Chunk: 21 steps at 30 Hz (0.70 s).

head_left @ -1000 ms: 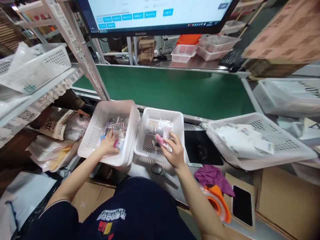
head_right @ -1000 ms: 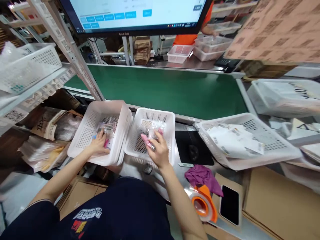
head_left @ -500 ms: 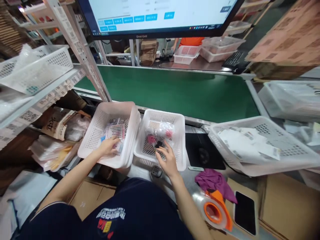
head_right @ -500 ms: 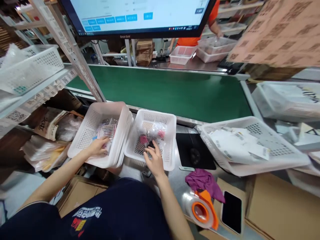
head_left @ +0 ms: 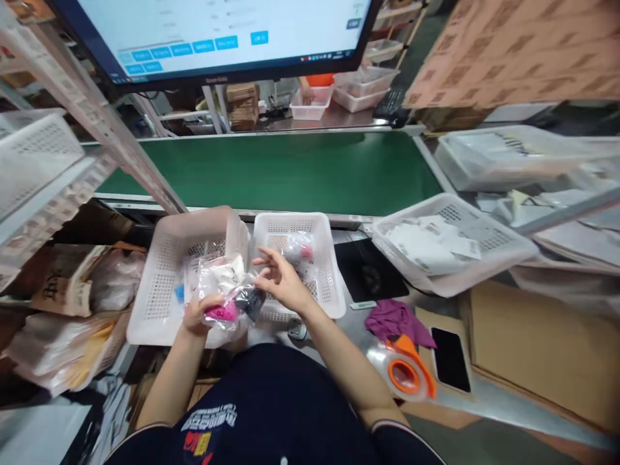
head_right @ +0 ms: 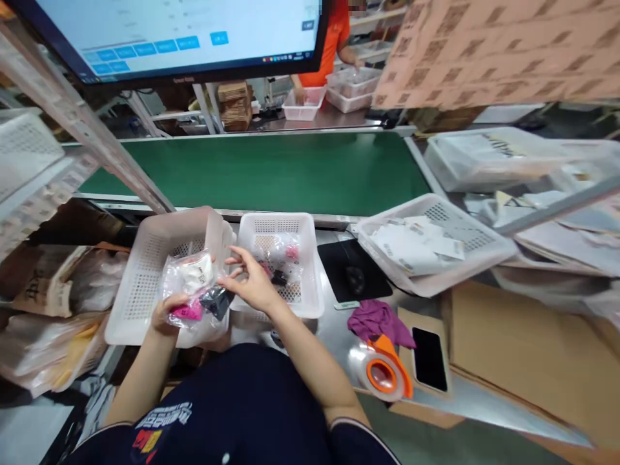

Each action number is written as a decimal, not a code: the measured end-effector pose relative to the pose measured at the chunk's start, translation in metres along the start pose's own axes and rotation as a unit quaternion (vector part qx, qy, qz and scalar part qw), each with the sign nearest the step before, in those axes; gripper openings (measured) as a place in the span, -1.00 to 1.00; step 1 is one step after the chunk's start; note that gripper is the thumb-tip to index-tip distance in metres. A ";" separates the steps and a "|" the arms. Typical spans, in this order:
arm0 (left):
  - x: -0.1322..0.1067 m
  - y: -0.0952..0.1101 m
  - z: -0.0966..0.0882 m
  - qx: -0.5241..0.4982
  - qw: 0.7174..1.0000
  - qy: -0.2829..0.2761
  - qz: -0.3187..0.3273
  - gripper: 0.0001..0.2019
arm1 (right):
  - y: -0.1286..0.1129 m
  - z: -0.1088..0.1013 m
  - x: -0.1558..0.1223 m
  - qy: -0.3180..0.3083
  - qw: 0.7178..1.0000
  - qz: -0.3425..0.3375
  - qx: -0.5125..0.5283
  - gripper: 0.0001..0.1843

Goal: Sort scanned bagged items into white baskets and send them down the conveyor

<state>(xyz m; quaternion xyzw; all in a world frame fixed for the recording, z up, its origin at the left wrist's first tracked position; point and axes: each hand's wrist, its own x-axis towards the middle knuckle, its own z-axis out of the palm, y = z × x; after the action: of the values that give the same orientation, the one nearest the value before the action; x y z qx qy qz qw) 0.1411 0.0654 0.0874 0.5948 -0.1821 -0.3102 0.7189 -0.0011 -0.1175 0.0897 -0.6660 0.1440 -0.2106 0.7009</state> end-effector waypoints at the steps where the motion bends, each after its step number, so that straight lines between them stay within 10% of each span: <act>1: -0.002 -0.002 0.012 -0.008 0.999 -0.042 -0.018 -0.52 | -0.004 0.001 0.005 -0.011 1.000 -0.011 -0.007 -0.20; 6: -0.003 0.000 0.036 -0.078 0.978 -0.136 -0.138 -0.03 | -0.007 -0.031 0.019 0.078 0.993 -0.049 -0.068 -0.55; 10: 0.001 0.005 0.035 -0.109 0.966 -0.142 -0.187 0.07 | 0.003 -0.068 0.027 0.267 0.917 -0.002 -0.297 -0.26; 17: 0.005 -0.006 0.051 -0.122 0.966 -0.117 -0.195 -0.04 | -0.004 -0.014 -0.009 -0.169 0.946 -0.153 -0.232 0.19; 21: 0.004 -0.010 0.043 -0.098 0.965 -0.178 -0.163 0.07 | 0.002 0.008 -0.011 -0.074 0.982 -0.107 -0.135 -0.38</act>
<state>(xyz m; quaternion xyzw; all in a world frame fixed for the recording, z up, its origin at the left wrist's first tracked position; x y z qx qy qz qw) 0.1144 0.0296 0.0875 0.4784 -0.1763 -0.5406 0.6692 -0.0070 -0.1047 0.0877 -0.7802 0.0465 -0.2129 0.5863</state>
